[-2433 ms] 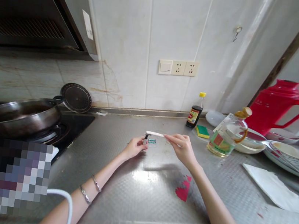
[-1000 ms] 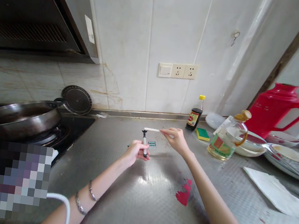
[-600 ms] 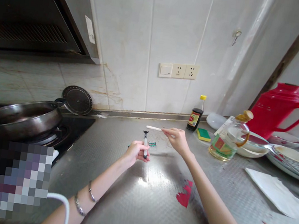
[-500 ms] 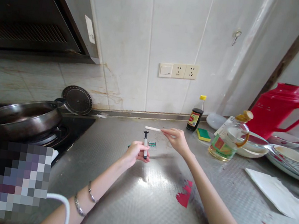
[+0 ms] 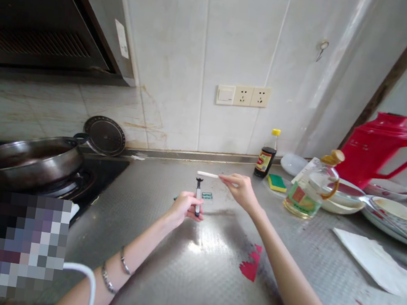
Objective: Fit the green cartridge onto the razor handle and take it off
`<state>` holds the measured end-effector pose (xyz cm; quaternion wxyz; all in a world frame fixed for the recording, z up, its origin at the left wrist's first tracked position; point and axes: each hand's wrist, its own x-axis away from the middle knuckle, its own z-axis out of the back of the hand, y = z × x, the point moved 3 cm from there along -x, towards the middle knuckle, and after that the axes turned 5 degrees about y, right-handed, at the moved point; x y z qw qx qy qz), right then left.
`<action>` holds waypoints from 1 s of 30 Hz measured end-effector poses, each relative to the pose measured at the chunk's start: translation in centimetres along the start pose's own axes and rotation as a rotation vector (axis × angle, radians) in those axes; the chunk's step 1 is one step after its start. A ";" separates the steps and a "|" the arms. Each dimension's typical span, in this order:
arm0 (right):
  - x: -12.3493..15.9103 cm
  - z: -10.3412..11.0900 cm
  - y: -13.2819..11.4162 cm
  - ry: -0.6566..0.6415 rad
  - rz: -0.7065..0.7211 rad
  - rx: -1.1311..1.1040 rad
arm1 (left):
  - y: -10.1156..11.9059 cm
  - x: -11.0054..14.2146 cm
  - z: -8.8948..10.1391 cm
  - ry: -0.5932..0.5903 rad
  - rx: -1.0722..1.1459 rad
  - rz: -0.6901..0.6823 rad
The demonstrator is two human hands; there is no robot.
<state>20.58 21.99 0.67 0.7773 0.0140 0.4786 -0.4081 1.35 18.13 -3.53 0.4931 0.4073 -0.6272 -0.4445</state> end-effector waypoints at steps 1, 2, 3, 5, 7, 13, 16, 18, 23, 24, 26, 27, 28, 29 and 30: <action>0.0 0.0 0.0 -0.014 0.007 -0.016 | 0.0 0.0 0.0 0.001 -0.002 0.000; 0.1 0.0 0.1 -0.027 0.014 -0.025 | 0.1 0.1 0.0 0.003 -0.005 0.000; 0.1 0.1 0.1 -0.034 0.017 -0.025 | 0.1 0.1 -0.1 0.006 -0.008 0.000; 0.2 0.2 0.3 -0.016 0.005 -0.009 | 0.2 0.2 -0.1 0.012 -0.017 0.001; 0.3 0.4 0.4 0.004 -0.010 -0.019 | 0.3 0.3 -0.1 0.016 -0.023 0.001; 0.7 0.5 0.6 -0.005 -0.034 -0.043 | 0.4 0.3 -0.1 0.020 -0.021 0.000; 0.9 0.5 0.7 0.005 -0.063 -0.050 | 0.4 0.3 0.0 0.020 -0.025 -0.005; 1.0 0.3 0.9 -0.009 -0.077 -0.076 | 0.3 0.3 0.0 0.017 -0.030 -0.009; 1.1 0.3 1.9 0.074 -0.245 -0.152 | 0.0 0.1 -0.1 0.010 -0.034 -0.033; 1.0 0.4 1.8 0.087 -0.313 -0.208 | 0.0 0.0 -0.1 0.011 -0.031 -0.053; 1.1 0.4 1.0 0.072 -0.477 -0.371 | 0.0 -0.3 0.2 0.036 -0.036 -0.128; 1.3 0.4 0.2 0.049 -0.564 -0.473 | 0.1 -0.5 0.4 0.059 -0.048 -0.180; 1.5 0.4 -0.9 0.016 -0.635 -0.572 | 0.2 -0.7 0.6 0.085 -0.063 -0.233; 1.8 0.3 -2.1 -0.002 -0.689 -0.682 | 0.3 -0.9 0.9 0.105 -0.077 -0.282; 2.2 0.2 -3.4 -0.014 -0.738 -0.783 | 0.3 -1.1 1.1 0.116 -0.084 -0.321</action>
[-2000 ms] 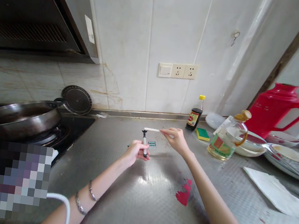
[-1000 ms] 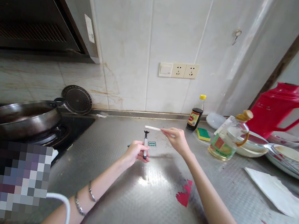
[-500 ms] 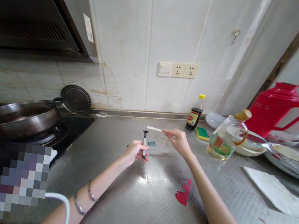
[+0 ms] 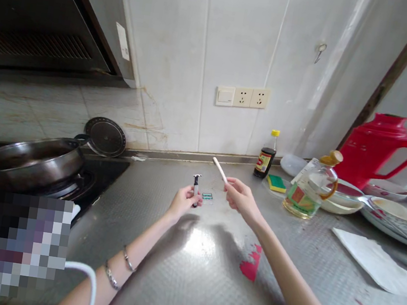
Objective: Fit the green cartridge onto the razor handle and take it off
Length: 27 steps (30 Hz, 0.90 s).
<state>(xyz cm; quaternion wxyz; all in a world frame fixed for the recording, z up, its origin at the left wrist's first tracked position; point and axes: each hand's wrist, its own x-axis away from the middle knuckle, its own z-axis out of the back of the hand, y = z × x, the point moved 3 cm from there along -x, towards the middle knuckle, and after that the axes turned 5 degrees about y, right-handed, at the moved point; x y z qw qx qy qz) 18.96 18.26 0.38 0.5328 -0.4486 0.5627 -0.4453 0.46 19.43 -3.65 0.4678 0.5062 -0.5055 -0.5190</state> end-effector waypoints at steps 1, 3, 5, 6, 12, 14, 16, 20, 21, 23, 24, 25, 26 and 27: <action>1.1 -0.8 -0.2 -0.014 -0.040 -0.081 | -0.1 -0.2 0.2 0.002 0.001 -0.027; 3.2 -2.3 -0.2 -0.063 -0.129 -0.168 | -0.2 -0.4 0.4 -0.017 0.013 -0.053; 4.7 -3.5 0.4 -0.091 -0.215 -0.201 | -0.4 -0.4 0.3 -0.049 0.010 -0.064; 5.2 -3.8 0.8 -0.095 -0.241 -0.213 | -0.4 -0.4 0.3 -0.064 0.001 -0.070; 5.5 -4.6 1.8 -0.050 -0.216 -0.260 | -0.8 -0.3 -0.2 -0.124 -0.023 -0.081; 5.9 -4.8 2.1 -0.050 -0.236 -0.258 | -1.1 -0.4 -0.2 -0.129 -0.019 -0.089; 6.7 -5.1 2.4 -0.057 -0.264 -0.248 | -1.3 -0.6 -0.2 -0.127 -0.023 -0.095; 7.4 -5.4 2.1 -0.063 -0.269 -0.258 | -1.6 -0.7 -0.1 -0.114 -0.043 -0.089; 7.3 -5.4 1.9 -0.061 -0.257 -0.269 | -1.7 -0.7 -0.1 -0.119 -0.040 -0.087; 7.0 -5.5 1.6 -0.055 -0.239 -0.285 | -1.6 -0.6 -0.3 -0.139 -0.031 -0.084; 6.8 -5.5 1.6 -0.053 -0.237 -0.286 | -1.6 -0.5 -0.3 -0.147 -0.027 -0.082; 6.8 -5.6 1.7 -0.052 -0.242 -0.282 | -1.5 -0.5 -0.4 -0.151 -0.024 -0.080; 6.8 -5.7 1.9 -0.054 -0.252 -0.274 | -1.5 -0.5 -0.4 -0.152 -0.021 -0.080; 7.0 -5.8 2.1 -0.060 -0.266 -0.266 | -1.5 -0.5 -0.4 -0.148 -0.021 -0.080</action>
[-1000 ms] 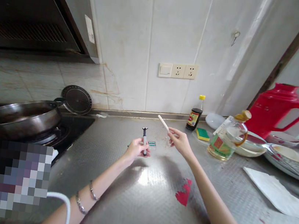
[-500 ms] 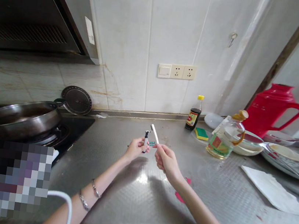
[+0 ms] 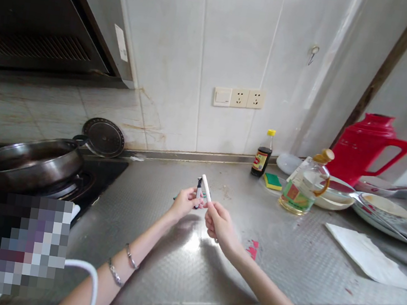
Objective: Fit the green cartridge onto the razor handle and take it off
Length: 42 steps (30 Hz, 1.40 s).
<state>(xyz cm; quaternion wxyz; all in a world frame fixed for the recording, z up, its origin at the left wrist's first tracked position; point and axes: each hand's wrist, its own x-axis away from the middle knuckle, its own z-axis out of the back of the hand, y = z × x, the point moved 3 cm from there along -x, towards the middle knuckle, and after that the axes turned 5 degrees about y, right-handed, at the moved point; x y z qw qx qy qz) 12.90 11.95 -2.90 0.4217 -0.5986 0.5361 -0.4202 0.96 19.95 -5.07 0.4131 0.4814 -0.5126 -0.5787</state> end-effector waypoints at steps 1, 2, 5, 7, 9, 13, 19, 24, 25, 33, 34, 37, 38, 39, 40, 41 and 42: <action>0.2 -0.1 0.3 -0.004 -0.016 0.008 | 0.0 0.0 0.0 0.005 -0.002 -0.001; 0.3 -0.1 0.5 -0.010 -0.031 0.013 | 0.0 0.0 0.0 0.008 -0.007 -0.004; 0.6 -0.3 0.3 -0.022 -0.027 0.002 | 0.0 0.0 0.0 0.005 -0.025 -0.007; 0.4 -0.3 -0.3 -0.014 0.012 -0.017 | 0.1 0.1 -0.1 -0.010 -0.021 -0.002; 0.0 -0.4 -0.6 -0.007 0.027 -0.025 | 0.3 0.2 -0.2 -0.023 -0.006 0.005; -0.1 -0.4 0.1 -0.004 0.008 -0.014 | 0.6 0.4 -0.2 -0.014 -0.003 0.016; 0.0 -0.5 -0.3 0.007 0.025 -0.043 | 0.3 0.3 -0.1 -0.011 0.008 0.032; 0.0 -0.5 0.0 0.013 0.005 -0.026 | 0.7 0.5 -0.1 -0.006 0.020 0.043; 0.1 -0.5 0.2 0.010 -0.003 -0.022 | 0.7 0.5 -0.1 0.001 0.023 0.043; 0.1 -1.0 -0.2 -0.015 0.010 -0.068 | 0.5 0.4 -0.2 -0.001 0.005 0.034; 0.1 -1.1 -0.2 -0.017 0.007 -0.067 | 0.5 0.4 -0.2 -0.003 0.007 0.034; 0.4 -1.3 0.1 -0.019 -0.016 -0.037 | 0.6 0.4 -0.2 -0.009 0.017 0.020; 0.5 -1.4 0.2 -0.023 -0.024 -0.029 | 0.6 0.4 -0.2 -0.009 0.015 0.016; 0.7 -1.4 0.3 -0.026 -0.028 -0.025 | 0.6 0.4 -0.2 -0.006 0.010 0.013; 0.8 -1.4 0.4 -0.030 -0.028 -0.026 | 0.6 0.4 -0.1 -0.003 0.001 0.011; 0.8 -1.4 0.3 -0.031 -0.022 -0.031 | 0.6 0.3 -0.1 0.002 -0.008 0.011; 0.7 -1.4 0.2 -0.032 -0.010 -0.040 | 0.5 0.3 -0.1 0.003 -0.015 0.013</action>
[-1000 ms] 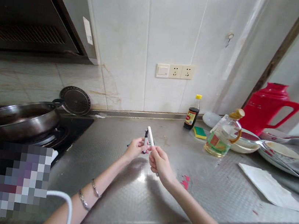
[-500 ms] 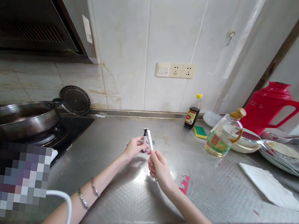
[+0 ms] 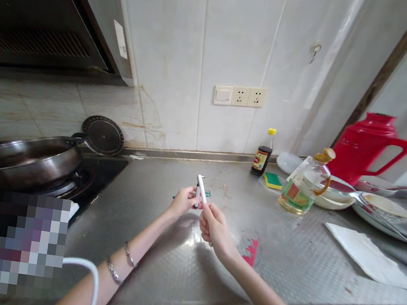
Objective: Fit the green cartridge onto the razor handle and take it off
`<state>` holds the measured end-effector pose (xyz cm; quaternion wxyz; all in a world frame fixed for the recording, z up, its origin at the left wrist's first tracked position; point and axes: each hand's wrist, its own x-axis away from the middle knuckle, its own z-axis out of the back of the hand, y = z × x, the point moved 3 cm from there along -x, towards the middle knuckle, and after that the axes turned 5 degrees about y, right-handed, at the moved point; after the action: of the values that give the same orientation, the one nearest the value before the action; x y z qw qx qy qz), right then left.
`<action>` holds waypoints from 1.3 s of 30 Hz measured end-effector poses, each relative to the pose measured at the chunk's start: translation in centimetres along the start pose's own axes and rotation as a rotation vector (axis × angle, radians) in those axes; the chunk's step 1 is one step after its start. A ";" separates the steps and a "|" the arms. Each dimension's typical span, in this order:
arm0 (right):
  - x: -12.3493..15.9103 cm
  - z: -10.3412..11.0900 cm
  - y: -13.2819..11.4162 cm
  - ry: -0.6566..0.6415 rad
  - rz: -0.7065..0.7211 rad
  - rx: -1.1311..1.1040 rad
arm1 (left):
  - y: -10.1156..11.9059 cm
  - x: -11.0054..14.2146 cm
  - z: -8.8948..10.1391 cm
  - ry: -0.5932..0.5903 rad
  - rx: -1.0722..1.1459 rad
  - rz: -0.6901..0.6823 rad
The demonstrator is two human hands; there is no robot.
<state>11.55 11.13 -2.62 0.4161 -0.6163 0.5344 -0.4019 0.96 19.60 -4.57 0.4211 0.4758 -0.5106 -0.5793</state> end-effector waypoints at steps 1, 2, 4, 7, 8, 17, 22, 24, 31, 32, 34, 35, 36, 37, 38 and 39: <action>-0.1 0.0 -0.1 0.002 0.012 -0.010 | -0.1 0.0 0.0 0.001 -0.005 0.003; -0.3 0.0 -0.2 0.007 0.018 -0.018 | -0.1 -0.1 0.0 0.002 -0.007 0.009; -0.7 -0.1 -0.1 0.014 0.011 -0.029 | -0.2 -0.1 0.0 0.006 -0.009 0.015; -0.7 -0.4 0.7 0.001 -0.032 -0.027 | -0.2 -0.2 0.1 0.017 -0.001 0.002; -0.5 -0.5 1.0 -0.007 -0.049 -0.023 | -0.1 -0.2 0.1 0.026 0.000 -0.007; -2.0 2.0 -1.5 0.140 0.084 0.053 | 0.0 -0.5 1.8 0.230 -0.330 -0.121; -3.7 3.1 -2.1 0.130 0.142 0.174 | 0.7 0.0 2.1 0.299 -0.472 -0.189; -4.2 3.1 -1.7 0.122 0.163 0.197 | 1.0 0.1 1.9 0.287 -0.499 -0.195; -4.1 2.6 -0.1 0.058 0.077 0.084 | 1.0 0.2 1.7 0.274 -0.492 -0.226; -3.9 2.5 0.0 0.040 0.053 0.049 | 1.0 0.2 1.7 0.268 -0.493 -0.222; -3.7 2.5 -0.1 0.019 0.029 -0.012 | 0.9 0.2 1.6 0.261 -0.500 -0.213; -3.7 2.5 -0.2 0.017 0.030 -0.039 | 0.8 0.2 1.6 0.261 -0.509 -0.213; -3.7 2.4 -0.4 0.016 0.032 -0.060 | 0.8 0.2 1.6 0.261 -0.517 -0.212; -3.6 2.4 -0.5 0.015 0.032 -0.075 | 0.8 0.2 1.5 0.261 -0.521 -0.213; -3.6 2.4 -0.5 0.011 0.026 -0.081 | 0.8 0.1 1.5 0.259 -0.518 -0.210; -3.5 2.3 -0.4 0.008 0.012 -0.082 | 0.7 0.1 1.4 0.255 -0.510 -0.206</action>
<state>13.48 14.87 -3.19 0.3907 -0.6279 0.5560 -0.3794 -0.49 19.66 -3.82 0.5267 0.4729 -0.2410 -0.6640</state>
